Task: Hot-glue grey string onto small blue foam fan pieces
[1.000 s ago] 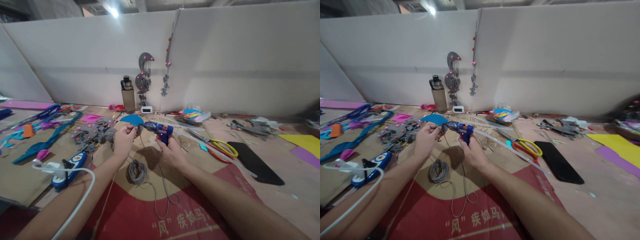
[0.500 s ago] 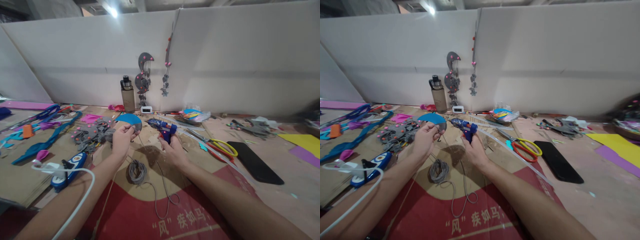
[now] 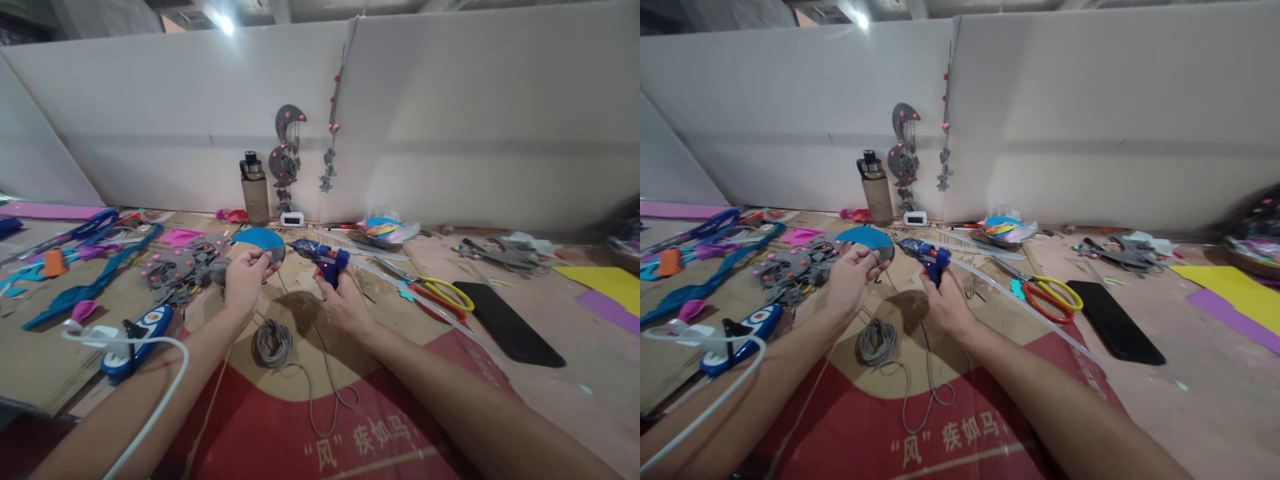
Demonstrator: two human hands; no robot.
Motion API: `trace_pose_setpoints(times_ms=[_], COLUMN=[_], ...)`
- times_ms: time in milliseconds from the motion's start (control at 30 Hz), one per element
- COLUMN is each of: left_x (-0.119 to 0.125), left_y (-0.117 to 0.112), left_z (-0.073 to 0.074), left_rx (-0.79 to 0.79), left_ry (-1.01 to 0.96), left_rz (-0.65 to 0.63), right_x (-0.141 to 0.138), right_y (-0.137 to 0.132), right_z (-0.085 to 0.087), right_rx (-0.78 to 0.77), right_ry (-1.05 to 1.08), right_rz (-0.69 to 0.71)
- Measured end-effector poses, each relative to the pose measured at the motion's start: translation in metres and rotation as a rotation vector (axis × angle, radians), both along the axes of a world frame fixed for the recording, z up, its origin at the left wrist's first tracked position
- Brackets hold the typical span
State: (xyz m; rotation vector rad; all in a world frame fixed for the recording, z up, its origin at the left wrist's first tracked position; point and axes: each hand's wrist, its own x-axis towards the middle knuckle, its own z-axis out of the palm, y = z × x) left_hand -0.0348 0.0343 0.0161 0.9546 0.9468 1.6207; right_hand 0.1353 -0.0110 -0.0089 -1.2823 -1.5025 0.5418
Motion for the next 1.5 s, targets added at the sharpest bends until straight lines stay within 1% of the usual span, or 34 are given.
trace_pose_setpoints(times_ms=[133, 233, 500, 667, 867, 1000, 1133, 1233, 1300, 1367, 1433, 1500], left_x=[0.000, -0.002, 0.000, 0.001, 0.000, -0.003, -0.006, -0.005, -0.004, -0.003, -0.003, -0.003], left_y=[0.000, 0.002, 0.002, 0.002, 0.003, 0.004, 0.006, 0.005, 0.003, 0.001, 0.000, -0.001], left_z=[0.000, -0.001, -0.004, -0.006, -0.010, -0.011, -0.010, -0.006, -0.003, 0.000, 0.002, 0.003], left_rx=[-0.012, -0.013, -0.009, 0.014, 0.036, 0.047, 0.023, 0.004, 0.009, 0.010, -0.004, -0.019], left_ry=[-0.007, -0.007, 0.017, 0.052, 0.127, 0.181, 0.209, 0.135, 0.054, -0.009, -0.047, -0.067], left_rz=[0.002, 0.001, -0.020, -0.034, -0.023, 0.000, 0.040, 0.034, 0.015, 0.006, -0.005, -0.020], right_x=[0.001, 0.001, -0.004, -0.006, -0.006, -0.004, -0.001, 0.000, 0.001, 0.002, 0.005, 0.011], right_y=[0.003, 0.003, -0.002, -0.001, -0.001, 0.000, 0.001, 0.001, 0.001, 0.004, 0.009, 0.017], right_z=[-0.003, -0.004, -0.005, -0.009, -0.005, -0.005, -0.006, -0.004, -0.004, -0.005, -0.007, -0.011], right_rx=[0.013, -0.003, -0.068, -0.099, -0.139, -0.135, -0.112, -0.065, -0.022, -0.008, -0.039, -0.112], right_ry=[0.027, 0.055, 0.139, 0.172, 0.230, 0.179, 0.061, 0.011, 0.007, 0.023, 0.048, 0.039], right_rz=[-0.024, -0.012, 0.215, 0.230, 0.257, 0.219, 0.125, 0.068, 0.020, 0.002, 0.009, -0.025])
